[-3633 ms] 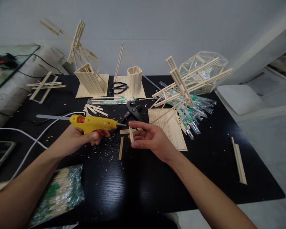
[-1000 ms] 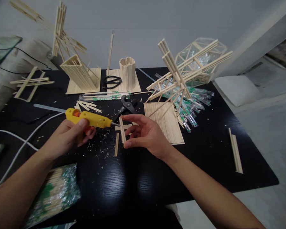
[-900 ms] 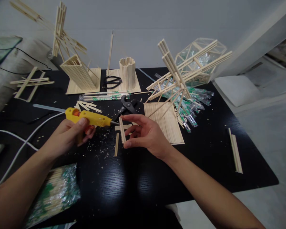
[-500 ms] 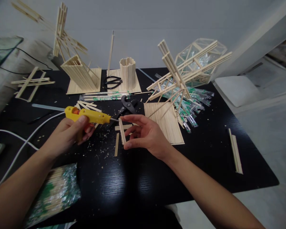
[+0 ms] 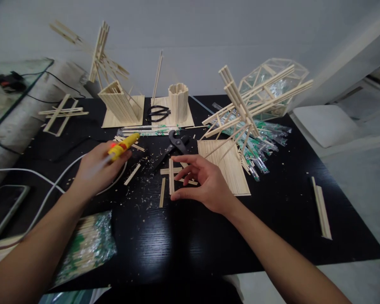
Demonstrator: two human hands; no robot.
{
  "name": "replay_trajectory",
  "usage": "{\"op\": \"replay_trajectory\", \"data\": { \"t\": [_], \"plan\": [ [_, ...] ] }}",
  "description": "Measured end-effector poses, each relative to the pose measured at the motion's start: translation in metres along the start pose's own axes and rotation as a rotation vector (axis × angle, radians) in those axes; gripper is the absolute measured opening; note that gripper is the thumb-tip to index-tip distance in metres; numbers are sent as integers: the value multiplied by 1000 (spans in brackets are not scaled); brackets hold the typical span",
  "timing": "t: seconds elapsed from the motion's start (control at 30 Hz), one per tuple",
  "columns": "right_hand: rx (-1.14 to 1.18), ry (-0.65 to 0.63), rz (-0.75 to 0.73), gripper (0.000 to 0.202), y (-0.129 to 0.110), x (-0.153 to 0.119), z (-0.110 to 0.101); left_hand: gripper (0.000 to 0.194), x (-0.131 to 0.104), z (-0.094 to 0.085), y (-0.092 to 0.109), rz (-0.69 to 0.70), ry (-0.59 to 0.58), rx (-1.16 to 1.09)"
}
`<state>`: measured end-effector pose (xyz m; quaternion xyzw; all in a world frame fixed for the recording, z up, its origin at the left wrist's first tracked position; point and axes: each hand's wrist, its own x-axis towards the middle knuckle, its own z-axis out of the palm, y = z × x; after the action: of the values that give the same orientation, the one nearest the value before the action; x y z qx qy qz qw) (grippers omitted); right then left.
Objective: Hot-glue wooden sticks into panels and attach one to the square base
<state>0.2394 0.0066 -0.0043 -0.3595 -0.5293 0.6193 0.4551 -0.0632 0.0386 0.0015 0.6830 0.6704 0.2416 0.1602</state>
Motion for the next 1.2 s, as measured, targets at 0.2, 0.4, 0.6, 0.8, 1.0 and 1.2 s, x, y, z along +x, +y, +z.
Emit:
{"op": "replay_trajectory", "data": {
  "t": [0.2, 0.4, 0.6, 0.8, 1.0, 1.2],
  "plan": [
    [-228, -28, 83, 62, 9, -14, 5, 37, 4, 3, -14, -3, -81, 205],
    [-535, -89, -2, 45, 18, -38, 3, 41, -6, 0, 4, 150, 36, 268],
    [-691, -120, -110, 40, 30, -46, 8, 21, -30, 5, 34, 755, -347, 59],
    [-733, -124, -221, 39, 35, -45, 9, 43, -38, 17, 33, 776, -445, 75],
    [-714, -100, -164, 40, 29, -43, 10, 48, -38, 20, 35, 765, -440, 54],
    [-706, -70, -179, 38, 29, -43, 10, 59, -40, 19, 37, 699, -428, -58]
  ]
}}
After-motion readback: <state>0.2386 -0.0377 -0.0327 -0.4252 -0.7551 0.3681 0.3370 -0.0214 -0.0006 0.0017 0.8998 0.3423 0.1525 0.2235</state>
